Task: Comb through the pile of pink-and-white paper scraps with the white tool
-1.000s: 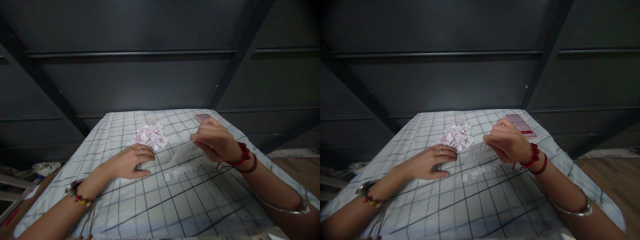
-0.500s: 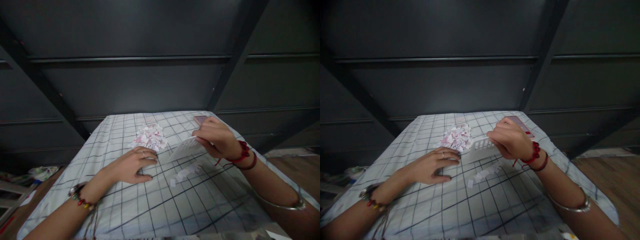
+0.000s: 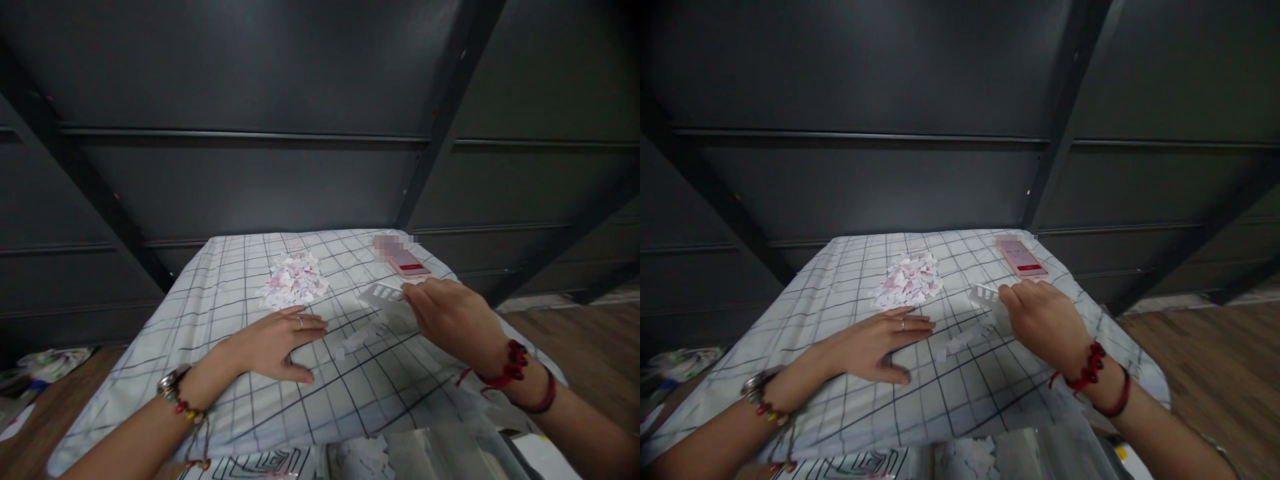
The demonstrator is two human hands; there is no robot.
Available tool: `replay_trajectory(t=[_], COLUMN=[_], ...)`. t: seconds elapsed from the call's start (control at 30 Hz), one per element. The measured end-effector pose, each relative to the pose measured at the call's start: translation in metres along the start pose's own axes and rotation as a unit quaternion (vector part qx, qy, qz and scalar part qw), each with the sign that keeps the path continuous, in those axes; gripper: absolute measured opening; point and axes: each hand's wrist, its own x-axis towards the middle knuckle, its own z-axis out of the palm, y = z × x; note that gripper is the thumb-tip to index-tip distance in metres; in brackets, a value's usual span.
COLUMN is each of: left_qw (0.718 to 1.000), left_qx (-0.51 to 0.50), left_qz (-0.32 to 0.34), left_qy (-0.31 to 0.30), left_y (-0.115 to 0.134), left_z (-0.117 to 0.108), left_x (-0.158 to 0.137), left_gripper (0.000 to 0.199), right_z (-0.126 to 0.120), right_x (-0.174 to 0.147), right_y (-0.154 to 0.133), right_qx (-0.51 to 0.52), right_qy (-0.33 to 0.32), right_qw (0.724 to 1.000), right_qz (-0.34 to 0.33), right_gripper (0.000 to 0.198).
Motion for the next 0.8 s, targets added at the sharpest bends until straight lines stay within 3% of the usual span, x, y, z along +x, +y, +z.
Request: replay_trajectory(t=[0.3, 0.57, 0.8], left_qw=[0.997, 0.990, 0.986], left_qx=[0.016, 0.010, 0.033], left_qz=[-0.061, -0.104, -0.138], left_qy=[-0.043, -0.099, -0.091], left_y=[0.015, 0.040, 0.055], left_z=[-0.004, -0.006, 0.004], left_x=[-0.002, -0.027, -0.048], left_gripper=[0.078, 0.085, 0.073], right_z=[-0.037, -0.043, -0.047], right_x=[0.007, 0.009, 0.009], right_y=[-0.039, -0.035, -0.050], right_qx=[0.089, 0.074, 0.140], right_qy=[0.045, -0.037, 0.056], right_qw=[0.995, 0.996, 0.986], right_qz=[-0.026, 0.019, -0.069], right_gripper=[0.021, 0.019, 0.026])
